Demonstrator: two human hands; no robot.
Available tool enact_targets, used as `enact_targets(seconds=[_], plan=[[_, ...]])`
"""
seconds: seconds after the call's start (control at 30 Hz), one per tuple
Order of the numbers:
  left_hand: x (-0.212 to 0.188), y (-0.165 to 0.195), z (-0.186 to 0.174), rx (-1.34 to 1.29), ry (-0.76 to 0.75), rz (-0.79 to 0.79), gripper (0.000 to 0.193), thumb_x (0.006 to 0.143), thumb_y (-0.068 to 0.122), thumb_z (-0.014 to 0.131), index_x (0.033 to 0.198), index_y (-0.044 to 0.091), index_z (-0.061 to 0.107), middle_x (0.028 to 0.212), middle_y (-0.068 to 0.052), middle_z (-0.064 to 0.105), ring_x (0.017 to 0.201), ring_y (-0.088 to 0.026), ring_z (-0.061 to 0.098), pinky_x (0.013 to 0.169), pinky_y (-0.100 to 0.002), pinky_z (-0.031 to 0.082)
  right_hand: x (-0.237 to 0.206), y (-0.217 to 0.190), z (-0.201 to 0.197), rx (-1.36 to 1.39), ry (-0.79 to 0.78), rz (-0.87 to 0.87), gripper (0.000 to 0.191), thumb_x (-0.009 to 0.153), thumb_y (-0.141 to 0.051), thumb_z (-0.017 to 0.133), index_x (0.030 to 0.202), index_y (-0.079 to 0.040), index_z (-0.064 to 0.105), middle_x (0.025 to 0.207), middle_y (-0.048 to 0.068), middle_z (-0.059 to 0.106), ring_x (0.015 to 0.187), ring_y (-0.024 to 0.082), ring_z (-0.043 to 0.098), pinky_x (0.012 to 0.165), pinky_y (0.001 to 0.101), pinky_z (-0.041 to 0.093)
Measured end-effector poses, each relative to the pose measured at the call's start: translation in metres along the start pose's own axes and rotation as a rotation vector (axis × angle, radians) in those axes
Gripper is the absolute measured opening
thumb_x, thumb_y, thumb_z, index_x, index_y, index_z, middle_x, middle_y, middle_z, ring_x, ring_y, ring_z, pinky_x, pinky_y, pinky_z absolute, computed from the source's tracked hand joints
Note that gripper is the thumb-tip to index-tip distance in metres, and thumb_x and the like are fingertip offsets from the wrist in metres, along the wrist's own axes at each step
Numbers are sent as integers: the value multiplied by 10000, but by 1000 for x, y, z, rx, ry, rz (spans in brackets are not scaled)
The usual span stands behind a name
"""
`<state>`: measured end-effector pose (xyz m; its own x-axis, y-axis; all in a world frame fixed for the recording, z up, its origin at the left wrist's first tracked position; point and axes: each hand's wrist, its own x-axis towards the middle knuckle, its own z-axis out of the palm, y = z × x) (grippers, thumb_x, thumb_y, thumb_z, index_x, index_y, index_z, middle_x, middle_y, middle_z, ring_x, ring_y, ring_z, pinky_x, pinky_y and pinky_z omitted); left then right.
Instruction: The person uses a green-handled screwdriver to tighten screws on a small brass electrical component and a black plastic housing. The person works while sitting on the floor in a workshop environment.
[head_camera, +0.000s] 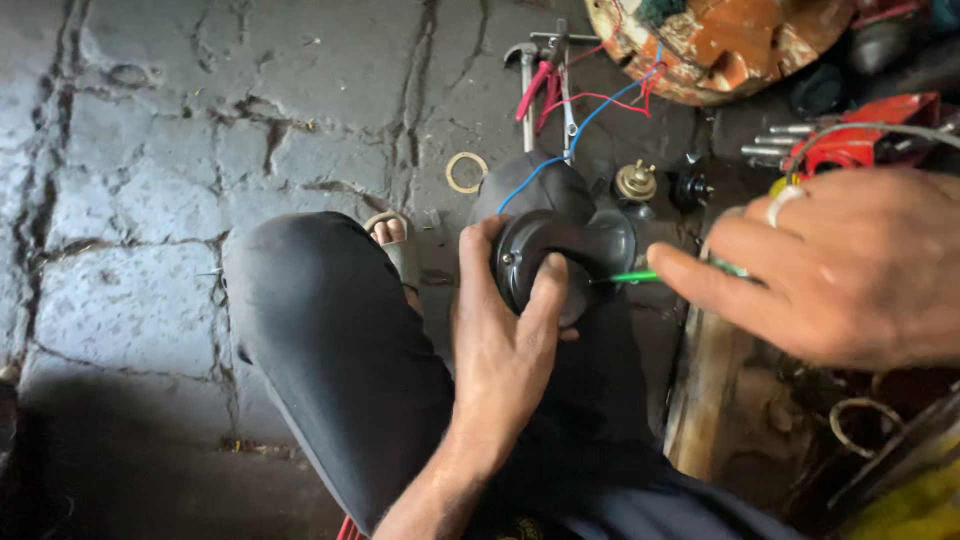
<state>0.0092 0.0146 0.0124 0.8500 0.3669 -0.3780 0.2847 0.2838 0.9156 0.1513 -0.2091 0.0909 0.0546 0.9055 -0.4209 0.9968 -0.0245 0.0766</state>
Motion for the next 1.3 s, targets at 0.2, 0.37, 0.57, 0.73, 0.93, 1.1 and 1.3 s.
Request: enact_targets(seconds=[0.2, 0.37, 0.57, 0.73, 0.93, 1.1, 1.3], plan=[[-1, 1, -3, 59, -5, 20, 496, 919, 205, 662, 1354, 82, 457, 1104, -119, 659, 817, -180, 727, 525, -291, 651, 40, -19, -34, 656, -211, 751, 319, 939, -397, 636, 1148, -215, 793, 745, -3, 717, 634, 206, 727, 643, 344, 554], [-1, 1, -6, 2, -11, 17, 491, 913, 203, 657, 1348, 83, 464, 1114, -103, 659, 846, -162, 720, 518, -285, 656, 33, -28, -45, -81, 198, 31, 495, 973, -337, 590, 1254, 47, 726, 755, 143, 602, 605, 278, 633, 521, 397, 463], [-1, -2, -4, 407, 88, 515, 435, 982, 127, 704, 1351, 30, 494, 1131, -136, 616, 938, -221, 676, 780, -347, 598, 42, -24, -37, 180, -99, 158, 467, 920, -385, 596, 1165, -9, 726, 711, 106, 617, 587, 274, 657, 522, 406, 532], [-2, 0, -7, 68, -13, 81, 464, 909, 185, 663, 1324, 62, 496, 1097, -102, 626, 786, -162, 704, 511, -256, 625, 61, -27, -39, 670, -345, 778, 343, 995, -401, 621, 929, -119, 803, 646, 88, 701, 580, 239, 675, 628, 357, 541], [-2, 1, -11, 12, -34, 63, 448, 921, 190, 656, 1311, 47, 487, 1074, -111, 655, 814, -152, 702, 521, -264, 639, 33, -30, -22, -155, 93, -83, 365, 963, -251, 598, 1071, 82, 701, 803, 128, 600, 572, 243, 636, 483, 374, 482], [-2, 0, -9, 75, 0, 93, 466, 911, 183, 664, 1317, 40, 484, 1084, -116, 633, 816, -161, 692, 507, -266, 647, 40, -20, -3, 254, -108, 193, 367, 1021, -300, 592, 886, 11, 733, 703, 110, 637, 580, 279, 685, 527, 416, 513], [-2, -1, -12, 66, 15, 110, 474, 916, 181, 665, 1323, 39, 467, 1103, -110, 613, 827, -157, 695, 512, -268, 656, 65, -33, -21, 639, -279, 693, 430, 980, -467, 578, 868, -84, 740, 698, 96, 722, 714, 330, 731, 676, 440, 541]])
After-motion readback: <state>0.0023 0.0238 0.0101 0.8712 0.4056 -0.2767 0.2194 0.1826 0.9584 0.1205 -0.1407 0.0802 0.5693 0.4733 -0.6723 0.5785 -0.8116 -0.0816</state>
